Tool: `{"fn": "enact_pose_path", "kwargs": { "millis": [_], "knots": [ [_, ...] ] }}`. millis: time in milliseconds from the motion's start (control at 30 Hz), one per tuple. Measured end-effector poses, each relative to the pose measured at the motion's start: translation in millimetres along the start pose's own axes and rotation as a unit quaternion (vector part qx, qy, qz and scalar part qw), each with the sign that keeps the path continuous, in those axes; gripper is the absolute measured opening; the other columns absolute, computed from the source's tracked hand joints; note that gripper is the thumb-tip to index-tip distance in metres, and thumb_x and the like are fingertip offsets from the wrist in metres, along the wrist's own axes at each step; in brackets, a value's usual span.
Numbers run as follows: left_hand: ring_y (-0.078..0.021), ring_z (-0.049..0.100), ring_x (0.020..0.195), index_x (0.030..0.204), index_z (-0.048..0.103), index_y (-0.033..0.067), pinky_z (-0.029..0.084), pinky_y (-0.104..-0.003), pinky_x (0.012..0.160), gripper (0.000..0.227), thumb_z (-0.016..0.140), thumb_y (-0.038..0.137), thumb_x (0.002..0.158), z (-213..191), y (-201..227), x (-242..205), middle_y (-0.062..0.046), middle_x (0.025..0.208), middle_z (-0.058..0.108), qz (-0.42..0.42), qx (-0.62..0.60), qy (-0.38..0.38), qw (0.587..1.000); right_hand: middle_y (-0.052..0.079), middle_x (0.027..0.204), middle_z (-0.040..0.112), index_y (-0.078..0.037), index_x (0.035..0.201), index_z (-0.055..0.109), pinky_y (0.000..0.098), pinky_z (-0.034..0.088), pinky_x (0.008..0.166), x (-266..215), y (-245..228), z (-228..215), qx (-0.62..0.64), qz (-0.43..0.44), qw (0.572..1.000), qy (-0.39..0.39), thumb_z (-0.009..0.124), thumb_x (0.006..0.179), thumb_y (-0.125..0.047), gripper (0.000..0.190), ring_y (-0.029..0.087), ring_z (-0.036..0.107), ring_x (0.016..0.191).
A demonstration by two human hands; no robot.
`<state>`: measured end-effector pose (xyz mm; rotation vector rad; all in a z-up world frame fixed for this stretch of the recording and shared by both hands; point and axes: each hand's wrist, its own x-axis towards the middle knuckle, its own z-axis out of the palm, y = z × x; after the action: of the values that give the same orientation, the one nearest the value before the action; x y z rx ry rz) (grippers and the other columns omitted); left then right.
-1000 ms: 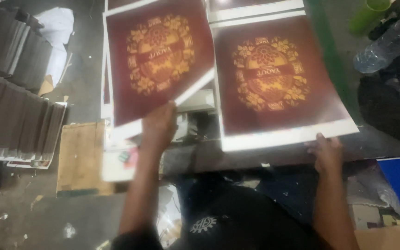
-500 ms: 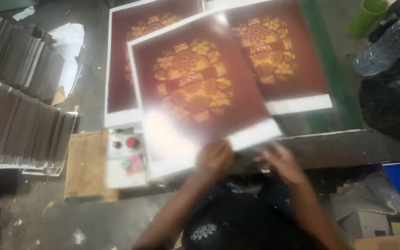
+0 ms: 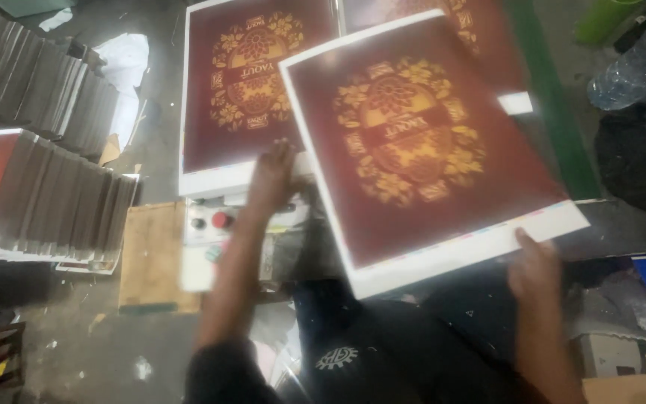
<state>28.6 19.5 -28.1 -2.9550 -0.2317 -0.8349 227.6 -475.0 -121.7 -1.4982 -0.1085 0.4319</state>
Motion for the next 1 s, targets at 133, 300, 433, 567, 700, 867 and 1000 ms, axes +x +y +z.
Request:
{"fn": "enact_pose_path", "kwargs": {
  "millis": [133, 300, 433, 567, 700, 867, 1000],
  "knots": [
    [-0.0443, 0.055, 0.129, 0.121, 0.067, -0.0044, 0.047, -0.058, 0.103, 0.081, 0.080, 0.053, 0.065, -10, -32, 3, -0.028, 0.138, 0.060, 0.011, 0.063, -0.112, 0.992, 0.007, 0.101, 0.064, 0.000, 0.122, 0.059, 0.0291, 0.047, 0.062, 0, 9, -35, 0.052, 0.010, 0.998, 0.040, 0.057, 0.109, -0.015, 0.020, 0.017, 0.060, 0.076],
    [-0.0352, 0.063, 0.121, 0.123, 0.067, 0.0011, 0.049, -0.048, 0.101, 0.064, 0.078, 0.051, 0.083, -13, -48, 2, -0.020, 0.138, 0.066, -0.018, 0.005, -0.201, 0.979, 0.007, 0.116, 0.065, -0.004, 0.136, 0.053, 0.0315, 0.052, 0.064, -1, 25, -70, 0.157, 0.009, 0.986, 0.062, 0.055, 0.106, -0.005, 0.031, 0.018, 0.066, 0.089],
    [-0.0352, 0.072, 0.098, 0.113, 0.072, 0.0057, 0.056, -0.048, 0.085, 0.052, 0.078, 0.047, 0.081, -43, -39, 14, -0.017, 0.107, 0.075, 0.018, 0.034, -0.159, 0.987, 0.009, 0.117, 0.065, -0.004, 0.141, 0.051, 0.0315, 0.051, 0.062, -17, 10, -74, 0.133, 0.026, 0.988, 0.080, 0.053, 0.106, -0.004, 0.036, 0.018, 0.065, 0.090],
    [-0.0289, 0.069, 0.064, 0.106, 0.074, 0.0108, 0.056, -0.041, 0.056, 0.016, 0.061, 0.020, 0.106, -71, -33, 17, -0.012, 0.080, 0.072, -0.097, -0.041, -0.140, 0.984, 0.011, 0.119, 0.065, -0.001, 0.141, 0.051, 0.0315, 0.053, 0.065, -23, 13, -78, 0.107, 0.023, 0.991, 0.076, 0.053, 0.109, -0.005, 0.033, 0.019, 0.066, 0.091],
    [-0.0305, 0.066, 0.067, 0.093, 0.065, 0.0088, 0.052, -0.045, 0.058, 0.012, 0.061, 0.007, 0.104, -97, 3, 20, -0.011, 0.075, 0.064, -0.060, 0.002, 0.076, 0.995, 0.013, 0.117, 0.065, 0.001, 0.138, 0.053, 0.0308, 0.053, 0.061, -23, 16, -72, 0.047, 0.044, 0.994, 0.086, 0.056, 0.111, -0.010, 0.029, 0.020, 0.065, 0.086],
    [-0.0295, 0.066, 0.067, 0.099, 0.061, 0.0020, 0.052, -0.045, 0.056, 0.008, 0.062, 0.005, 0.091, -102, 61, 4, -0.012, 0.077, 0.063, -0.055, 0.025, -0.002, 0.998, 0.011, 0.114, 0.066, 0.003, 0.133, 0.052, 0.0288, 0.054, 0.061, -15, 29, -59, 0.062, 0.057, 0.993, 0.088, 0.061, 0.107, -0.011, 0.031, 0.017, 0.067, 0.083],
    [-0.0309, 0.068, 0.078, 0.102, 0.060, 0.0042, 0.054, -0.044, 0.063, 0.011, 0.062, 0.002, 0.091, -94, 87, -7, -0.012, 0.087, 0.065, -0.067, -0.011, 0.038, 0.997, 0.014, 0.106, 0.066, 0.008, 0.126, 0.055, 0.0294, 0.052, 0.059, 3, 21, -36, 0.007, 0.102, 0.990, 0.094, 0.063, 0.108, -0.015, 0.030, 0.019, 0.065, 0.074]
  ]
}}
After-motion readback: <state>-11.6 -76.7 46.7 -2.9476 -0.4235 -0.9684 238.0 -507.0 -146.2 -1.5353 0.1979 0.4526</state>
